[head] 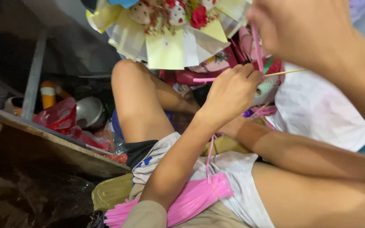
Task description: The person wraps pink pipe cleaners around a thin wooden stick, twisting them tightly to form a decorative bundle. They continue adding more pipe cleaners and twisting them together to create a fan-like shape.
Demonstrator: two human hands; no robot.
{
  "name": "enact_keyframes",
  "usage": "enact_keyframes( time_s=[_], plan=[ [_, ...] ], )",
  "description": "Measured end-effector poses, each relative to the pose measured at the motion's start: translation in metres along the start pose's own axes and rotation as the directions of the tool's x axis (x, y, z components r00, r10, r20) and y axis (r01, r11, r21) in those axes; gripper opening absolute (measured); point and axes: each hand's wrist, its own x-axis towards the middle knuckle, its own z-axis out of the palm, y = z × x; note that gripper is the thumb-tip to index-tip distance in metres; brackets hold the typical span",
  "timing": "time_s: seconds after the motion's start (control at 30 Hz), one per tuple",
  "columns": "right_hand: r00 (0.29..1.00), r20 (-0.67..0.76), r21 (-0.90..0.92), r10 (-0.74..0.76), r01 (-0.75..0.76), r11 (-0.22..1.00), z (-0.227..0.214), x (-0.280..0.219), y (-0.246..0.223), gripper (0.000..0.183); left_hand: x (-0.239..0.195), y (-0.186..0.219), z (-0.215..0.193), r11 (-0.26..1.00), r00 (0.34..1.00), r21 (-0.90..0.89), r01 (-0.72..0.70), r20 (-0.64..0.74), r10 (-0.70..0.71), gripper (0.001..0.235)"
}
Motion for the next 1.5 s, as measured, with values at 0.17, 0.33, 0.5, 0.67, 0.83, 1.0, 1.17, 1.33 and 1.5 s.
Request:
enact_keyframes(
  time_s=[0.17, 0.33, 0.5, 0.67, 0.83, 1.0, 1.17, 1.33, 1.5],
  plan=[
    [0.985, -0.122, 0.021, -0.124, 0.127, 0.992, -0.104, -0.043, -0.071, 0.019, 0.001, -0.027, -0.047, 0.925, 0.927, -0.117, 0.360, 0.153, -0.342, 0.018],
    [0.918, 0.337, 0.329, -0.209, 0.093, 0.940, -0.049, -0.061, -0.080, 0.007, -0.011, -0.023, -0.126, 0.807, 0.956, -0.523, 0.275, 0.058, -0.288, 0.030],
    [0.887, 0.461, 0.414, -0.041, -0.174, 0.894, -0.063, 0.000, -0.049, 0.028, -0.013, 0.005, -0.152, 0.877, 0.927, -0.470, 0.097, 0.363, 0.092, 0.031],
    [0.969, -0.186, 0.179, -0.159, 0.193, 0.965, -0.116, -0.032, -0.060, 0.017, -0.017, -0.005, -0.106, 0.960, 0.836, -0.056, 0.276, 0.507, -0.211, 0.025],
    [0.890, 0.417, 0.530, -0.183, -0.074, 0.845, -0.113, -0.059, -0.088, 0.013, -0.011, -0.006, -0.141, 0.630, 0.916, -0.669, 0.394, 0.226, -0.332, 0.029],
    [0.946, 0.292, 0.678, -0.142, -0.100, 0.728, -0.077, -0.039, -0.045, 0.015, -0.016, 0.005, -0.160, 0.683, 0.924, -0.681, 0.265, 0.381, 0.021, 0.033],
    [0.997, 0.012, 0.449, -0.073, 0.060, 0.891, -0.136, -0.048, -0.064, 0.014, -0.021, 0.007, -0.129, 0.858, 0.740, -0.429, 0.283, 0.667, 0.089, 0.035],
    [0.956, -0.038, 0.356, -0.290, 0.284, 0.890, -0.136, -0.070, -0.097, 0.029, -0.013, 0.012, -0.130, 0.869, 0.927, -0.327, 0.373, 0.178, -0.331, 0.031],
    [0.942, 0.280, 0.439, -0.186, 0.046, 0.897, -0.077, -0.067, -0.061, 0.005, -0.015, 0.019, -0.150, 0.664, 0.918, -0.633, 0.398, 0.275, -0.287, 0.021]
  ],
)
